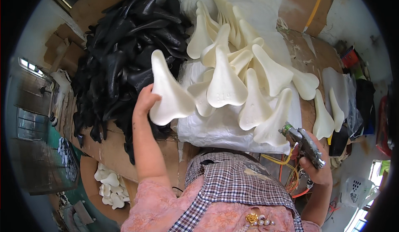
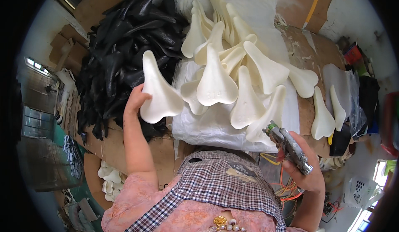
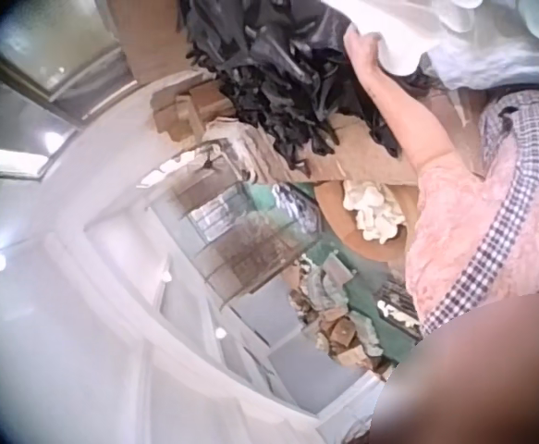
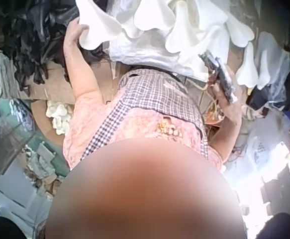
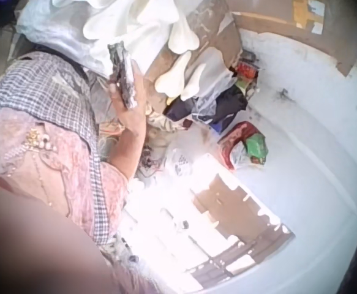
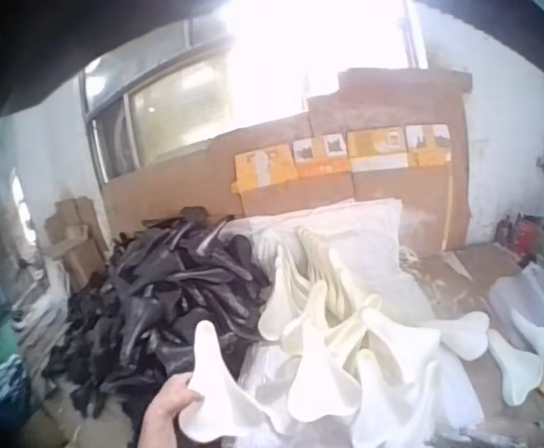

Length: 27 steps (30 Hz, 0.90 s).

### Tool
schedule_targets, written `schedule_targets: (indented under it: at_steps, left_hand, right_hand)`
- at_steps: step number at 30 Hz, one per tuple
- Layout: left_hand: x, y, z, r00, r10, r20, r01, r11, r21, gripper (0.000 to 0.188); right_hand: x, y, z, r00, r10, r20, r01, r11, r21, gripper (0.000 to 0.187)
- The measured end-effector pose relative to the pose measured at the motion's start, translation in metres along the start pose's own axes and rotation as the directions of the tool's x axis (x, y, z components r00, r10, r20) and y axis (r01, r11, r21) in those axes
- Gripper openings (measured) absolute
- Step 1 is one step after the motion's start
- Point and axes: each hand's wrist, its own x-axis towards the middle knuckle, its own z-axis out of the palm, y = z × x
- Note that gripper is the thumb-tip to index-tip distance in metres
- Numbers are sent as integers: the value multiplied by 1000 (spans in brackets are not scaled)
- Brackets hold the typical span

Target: The recorder is sorting, inspecting, and arranging white foam seat padding or cushioning components on a workbench in a factory setting.

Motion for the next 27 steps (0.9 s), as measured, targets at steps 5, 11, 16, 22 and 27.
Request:
schedule_targets:
  at_steps: [5, 11, 16, 22, 27]
  left_hand:
    - [12, -21, 26, 892, 341, -296, -90, 777, 623, 64]
    - [40, -28, 180, 923, 382, 45, -370, 849, 377, 61]
    - [28, -16, 170, 955, 293, 49, -296, 922, 251, 43]
    - [-7, -25, 43, 924, 358, -136, -276, 868, 413, 36]
    - [-9, -30, -3, 687, 555, -470, 41, 615, 787, 37]
  right_hand:
    - [5, -10, 24, 987, 158, 35, -156, 987, -44, 56]
    - [14, -32, 40, 934, 9, -357, 32, 994, 107, 61]
    - [2, -30, 31, 984, 57, -171, -55, 998, 16, 64]
    - [0, -12, 31, 995, 63, -78, -61, 998, 33, 61]
    - [6, -3, 40, 985, 161, -55, -159, 986, 49, 61]
